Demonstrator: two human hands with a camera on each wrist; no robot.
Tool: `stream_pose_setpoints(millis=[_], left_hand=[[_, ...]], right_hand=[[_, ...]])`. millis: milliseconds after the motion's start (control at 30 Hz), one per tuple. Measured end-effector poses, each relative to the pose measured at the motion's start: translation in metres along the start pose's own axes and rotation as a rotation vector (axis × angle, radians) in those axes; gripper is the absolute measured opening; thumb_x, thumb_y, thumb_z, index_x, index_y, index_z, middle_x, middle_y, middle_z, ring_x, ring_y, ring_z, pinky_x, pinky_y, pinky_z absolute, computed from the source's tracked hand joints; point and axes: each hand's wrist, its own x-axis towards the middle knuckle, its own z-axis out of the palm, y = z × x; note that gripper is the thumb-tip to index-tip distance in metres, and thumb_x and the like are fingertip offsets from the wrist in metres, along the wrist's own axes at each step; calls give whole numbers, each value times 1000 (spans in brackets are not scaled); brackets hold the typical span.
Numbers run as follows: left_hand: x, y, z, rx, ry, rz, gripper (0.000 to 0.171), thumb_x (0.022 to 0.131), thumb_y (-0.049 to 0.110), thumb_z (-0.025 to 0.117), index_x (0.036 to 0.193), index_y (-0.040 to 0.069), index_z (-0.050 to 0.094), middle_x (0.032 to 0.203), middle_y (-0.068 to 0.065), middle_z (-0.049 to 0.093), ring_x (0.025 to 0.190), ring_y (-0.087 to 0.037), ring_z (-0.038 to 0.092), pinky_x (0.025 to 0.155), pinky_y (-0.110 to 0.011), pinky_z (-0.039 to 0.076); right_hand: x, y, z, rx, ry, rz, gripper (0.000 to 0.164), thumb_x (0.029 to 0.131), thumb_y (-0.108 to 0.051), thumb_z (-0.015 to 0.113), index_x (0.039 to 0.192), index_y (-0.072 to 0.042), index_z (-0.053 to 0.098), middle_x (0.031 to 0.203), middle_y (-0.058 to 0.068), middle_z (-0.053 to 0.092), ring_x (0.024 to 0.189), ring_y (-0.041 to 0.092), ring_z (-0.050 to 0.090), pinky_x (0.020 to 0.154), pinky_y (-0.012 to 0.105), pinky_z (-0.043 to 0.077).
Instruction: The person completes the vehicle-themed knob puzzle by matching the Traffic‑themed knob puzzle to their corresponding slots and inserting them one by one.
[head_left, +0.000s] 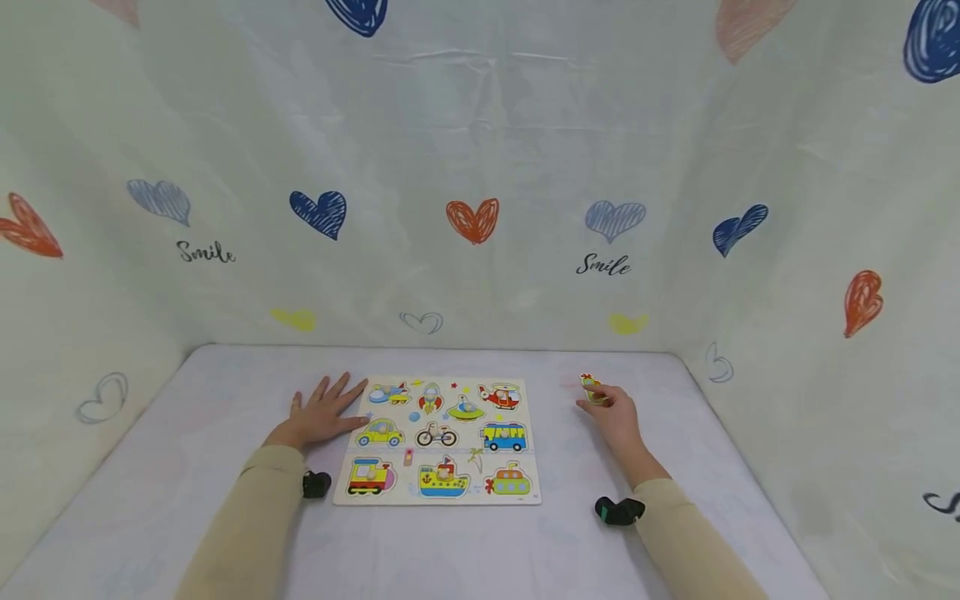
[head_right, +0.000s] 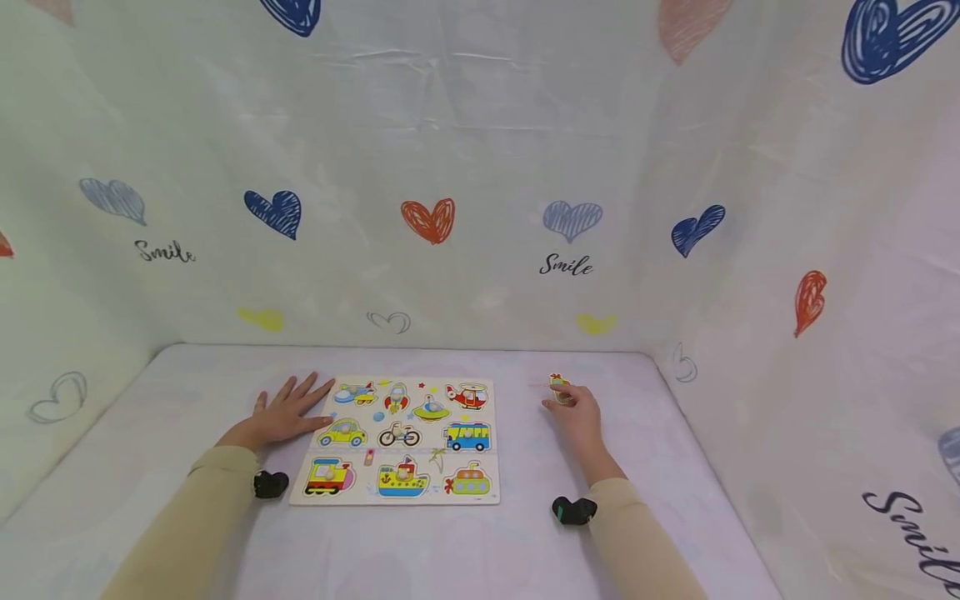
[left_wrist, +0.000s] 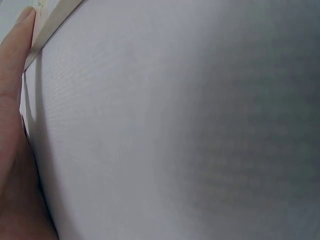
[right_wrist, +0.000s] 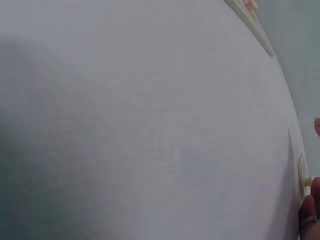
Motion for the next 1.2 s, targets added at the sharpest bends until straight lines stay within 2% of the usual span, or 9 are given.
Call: stream_pose_setpoints(millis=[267, 600, 900, 1200], left_hand=[[4, 2, 2, 2, -4, 9, 86, 89, 64, 54, 155, 16, 26, 160, -21, 9, 143, -50, -3, 103, -74, -8], [6, 3, -1, -3, -4, 6, 86, 89, 63, 54, 155, 15, 26, 160, -21, 8, 143, -50, -4, 103, -74, -9], [2, 0, -4, 4, -11, 7, 86, 89, 64, 53, 155, 15, 26, 160, -22, 8, 142, -51, -3, 102, -75, -8], [5, -3, 0, 14, -8, -2, 86, 90, 63, 53, 155, 14, 26, 160, -22, 8, 142, -51, -3, 102, -75, -9]], right_hand=[[7, 12, -5, 39, 50, 65, 38, 86, -12, 76, 121, 0, 67, 106, 14, 59, 93, 24, 48, 74, 30, 40], [19, 15, -7, 17, 69, 101, 37, 88, -14, 74, 122, -3, 66, 98, 9, 57, 92, 23, 48, 77, 32, 39], [25, 15, 1, -39, 117, 115, 33, 90, -13, 71, 120, -2, 67, 91, 8, 55, 87, 24, 47, 71, 32, 36], [22, 11, 4, -105, 155, 157, 30, 92, -14, 68, 120, -2, 68, 94, 12, 58, 88, 27, 50, 70, 33, 36]])
